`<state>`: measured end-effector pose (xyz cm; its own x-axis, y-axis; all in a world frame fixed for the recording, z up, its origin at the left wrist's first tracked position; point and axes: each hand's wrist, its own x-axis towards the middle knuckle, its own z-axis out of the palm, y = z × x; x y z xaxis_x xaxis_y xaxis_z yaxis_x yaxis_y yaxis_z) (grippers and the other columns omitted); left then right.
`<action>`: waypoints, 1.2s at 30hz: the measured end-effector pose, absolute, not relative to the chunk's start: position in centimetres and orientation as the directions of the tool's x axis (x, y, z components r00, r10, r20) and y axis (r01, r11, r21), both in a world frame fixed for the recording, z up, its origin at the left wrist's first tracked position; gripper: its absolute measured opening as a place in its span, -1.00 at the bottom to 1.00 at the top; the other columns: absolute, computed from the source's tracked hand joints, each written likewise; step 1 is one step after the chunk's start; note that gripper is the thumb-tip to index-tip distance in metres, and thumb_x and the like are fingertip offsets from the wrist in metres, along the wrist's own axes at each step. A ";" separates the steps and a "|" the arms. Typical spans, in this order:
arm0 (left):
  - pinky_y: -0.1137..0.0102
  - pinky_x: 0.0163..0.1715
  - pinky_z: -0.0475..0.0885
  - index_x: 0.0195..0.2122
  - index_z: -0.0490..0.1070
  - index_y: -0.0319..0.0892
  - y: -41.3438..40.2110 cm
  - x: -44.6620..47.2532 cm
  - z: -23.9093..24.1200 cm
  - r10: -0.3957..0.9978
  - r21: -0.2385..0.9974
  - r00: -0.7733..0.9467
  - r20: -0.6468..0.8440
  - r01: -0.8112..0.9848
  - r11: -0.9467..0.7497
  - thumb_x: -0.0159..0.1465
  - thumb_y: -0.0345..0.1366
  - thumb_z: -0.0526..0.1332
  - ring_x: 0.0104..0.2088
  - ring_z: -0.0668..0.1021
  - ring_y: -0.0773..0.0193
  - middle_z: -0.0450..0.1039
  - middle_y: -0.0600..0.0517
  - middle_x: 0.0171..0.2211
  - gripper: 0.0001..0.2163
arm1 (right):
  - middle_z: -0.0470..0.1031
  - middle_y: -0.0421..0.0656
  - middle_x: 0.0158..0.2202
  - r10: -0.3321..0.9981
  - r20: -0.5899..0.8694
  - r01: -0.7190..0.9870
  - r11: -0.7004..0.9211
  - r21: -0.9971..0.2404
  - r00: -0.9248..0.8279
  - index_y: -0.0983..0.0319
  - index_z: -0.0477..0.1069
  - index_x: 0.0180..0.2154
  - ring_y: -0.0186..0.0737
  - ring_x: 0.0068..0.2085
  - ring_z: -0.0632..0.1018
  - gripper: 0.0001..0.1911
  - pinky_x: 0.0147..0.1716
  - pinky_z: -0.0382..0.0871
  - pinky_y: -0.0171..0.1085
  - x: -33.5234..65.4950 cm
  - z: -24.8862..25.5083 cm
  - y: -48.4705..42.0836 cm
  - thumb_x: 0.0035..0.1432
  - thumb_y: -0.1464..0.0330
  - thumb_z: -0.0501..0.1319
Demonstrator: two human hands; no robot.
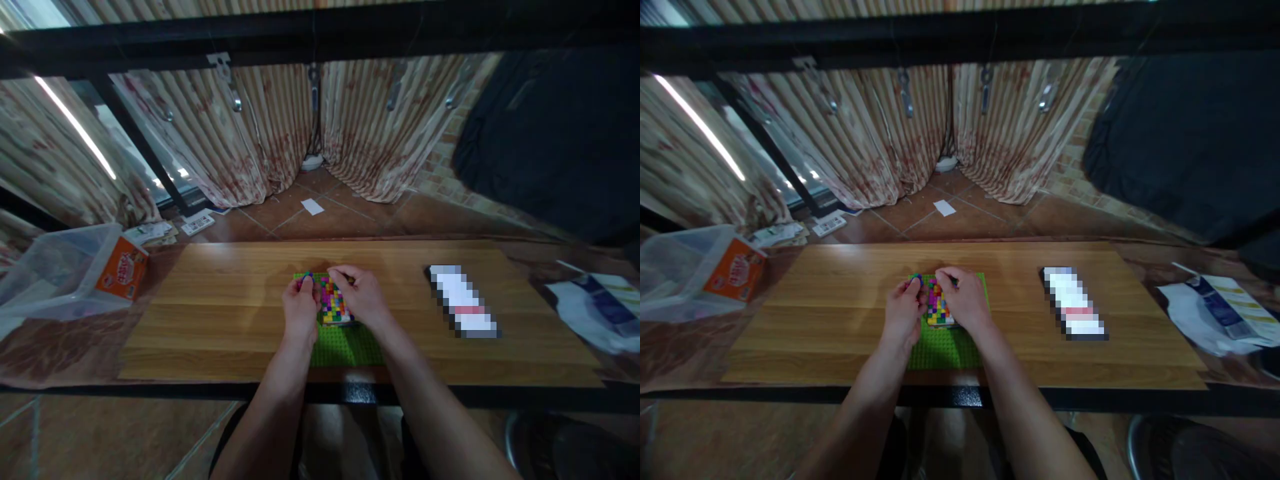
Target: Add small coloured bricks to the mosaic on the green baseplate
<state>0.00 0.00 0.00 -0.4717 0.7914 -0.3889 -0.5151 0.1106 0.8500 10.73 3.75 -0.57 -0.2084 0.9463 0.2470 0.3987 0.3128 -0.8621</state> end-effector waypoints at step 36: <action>0.59 -0.71 0.02 -0.37 0.45 -0.22 -1.1 -0.3 2.0 0.876 0.852 -0.383 -0.294 -0.521 0.058 -0.02 -0.19 0.43 -0.68 0.25 0.55 0.40 0.13 -0.56 -0.72 | 0.62 -0.09 -0.18 0.878 0.441 0.534 0.467 -0.705 -0.185 0.18 0.56 -0.22 -0.08 -0.09 0.55 -0.77 0.00 0.33 -0.09 10.7 1.6 2.2 0.29 0.25 0.16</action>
<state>-0.29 -1.06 1.96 -0.3832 0.8758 -0.2935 -0.5205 0.0578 0.8519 10.68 2.18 1.60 -0.1855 0.8782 0.4409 0.5337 0.4667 -0.7052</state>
